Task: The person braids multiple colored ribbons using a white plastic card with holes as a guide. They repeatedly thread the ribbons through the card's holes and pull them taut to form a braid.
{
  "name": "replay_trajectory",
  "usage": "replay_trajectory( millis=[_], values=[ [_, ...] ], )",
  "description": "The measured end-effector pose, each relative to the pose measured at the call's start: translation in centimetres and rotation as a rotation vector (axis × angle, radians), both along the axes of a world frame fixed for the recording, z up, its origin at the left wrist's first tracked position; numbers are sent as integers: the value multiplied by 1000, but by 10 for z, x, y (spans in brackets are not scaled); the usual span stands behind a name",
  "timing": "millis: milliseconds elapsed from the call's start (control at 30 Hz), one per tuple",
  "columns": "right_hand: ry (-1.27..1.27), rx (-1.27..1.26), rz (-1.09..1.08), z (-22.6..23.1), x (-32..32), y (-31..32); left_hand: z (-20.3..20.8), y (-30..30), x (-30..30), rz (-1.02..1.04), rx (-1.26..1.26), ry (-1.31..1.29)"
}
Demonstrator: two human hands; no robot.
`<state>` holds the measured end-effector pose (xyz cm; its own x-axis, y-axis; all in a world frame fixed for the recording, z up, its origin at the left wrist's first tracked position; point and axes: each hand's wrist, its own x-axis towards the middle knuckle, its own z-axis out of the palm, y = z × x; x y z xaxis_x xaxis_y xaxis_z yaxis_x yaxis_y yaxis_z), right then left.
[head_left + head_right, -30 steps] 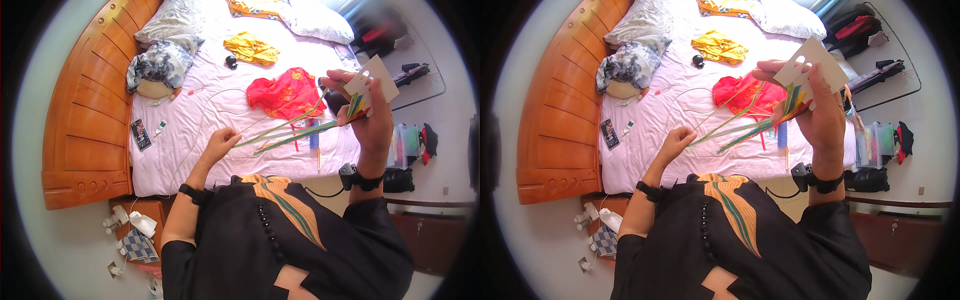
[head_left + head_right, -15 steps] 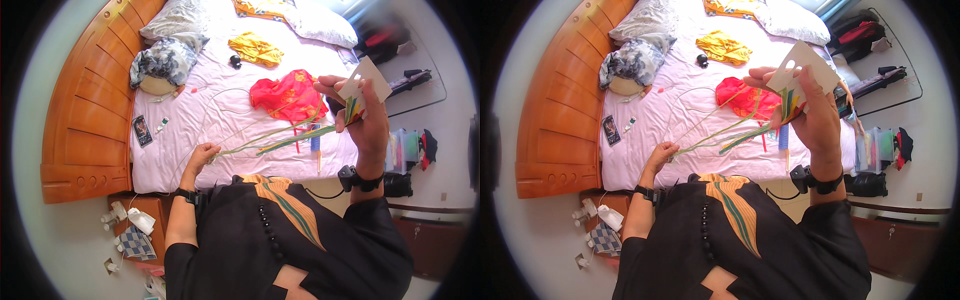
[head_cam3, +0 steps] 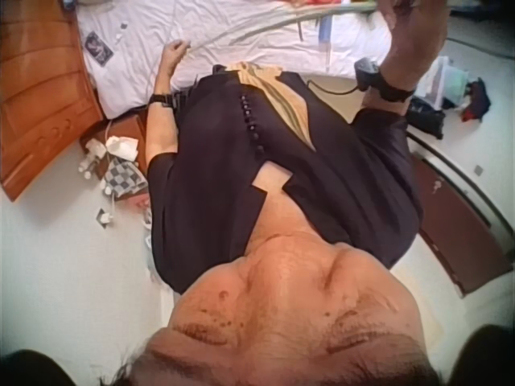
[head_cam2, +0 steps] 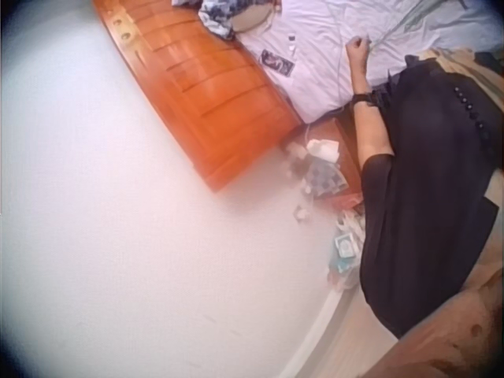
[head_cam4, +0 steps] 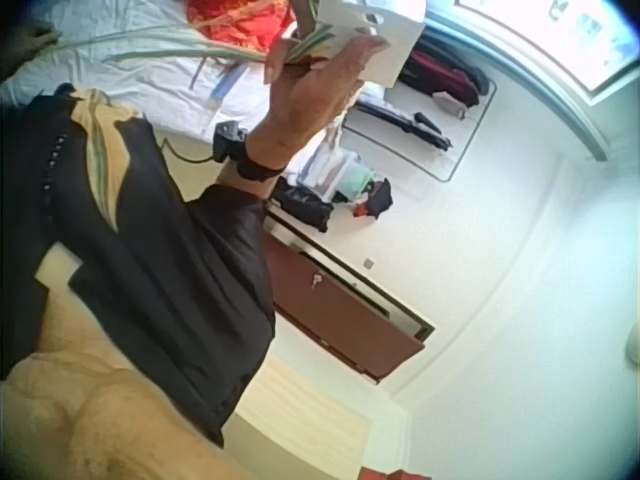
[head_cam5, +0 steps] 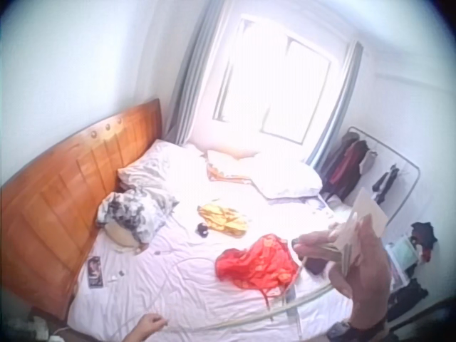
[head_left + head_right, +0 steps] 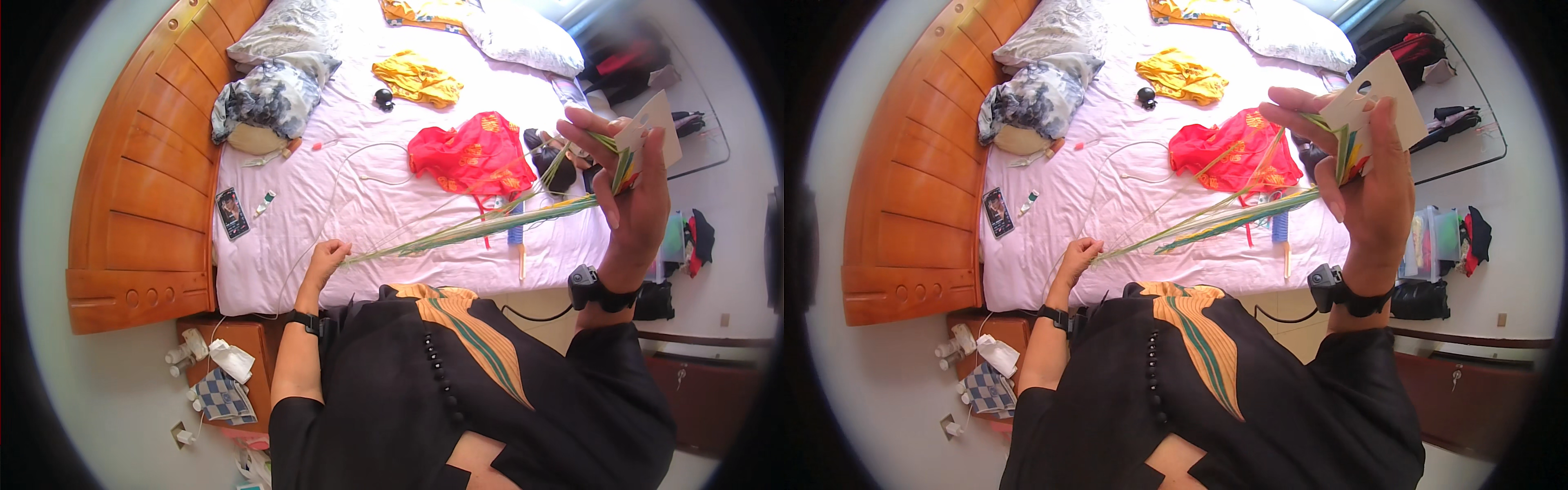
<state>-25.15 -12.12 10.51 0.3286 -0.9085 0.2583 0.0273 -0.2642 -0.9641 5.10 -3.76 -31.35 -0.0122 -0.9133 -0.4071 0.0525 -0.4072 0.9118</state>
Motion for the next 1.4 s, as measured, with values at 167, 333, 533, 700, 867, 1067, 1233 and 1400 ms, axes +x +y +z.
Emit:
replay_trajectory(
  millis=[167, 333, 533, 700, 867, 1067, 1233, 1400],
  values=[
    [-171, -56, -1, 19, -20, -6, -36, 3, 5, 98, -106, -192],
    [-35, -231, -6, 33, -34, -12, -61, 28, 18, 79, -23, -448],
    [-30, -19, 203, 26, -5, -5, 1, -8, -4, 15, -169, -394],
    [44, 54, 223, 16, 0, -6, 235, -41, -76, -178, -824, 34],
    [29, 133, 262, 8, 9, 0, 311, -43, -112, -313, -1254, 59],
    [26, 93, 248, 9, 6, -2, 267, -50, -118, -605, -1012, -278],
    [60, 60, 229, 9, 3, -2, 238, -44, -111, -592, -947, -369],
    [18, 68, 253, 10, 1, -1, 193, -42, -102, -607, -861, -471]
  ],
)
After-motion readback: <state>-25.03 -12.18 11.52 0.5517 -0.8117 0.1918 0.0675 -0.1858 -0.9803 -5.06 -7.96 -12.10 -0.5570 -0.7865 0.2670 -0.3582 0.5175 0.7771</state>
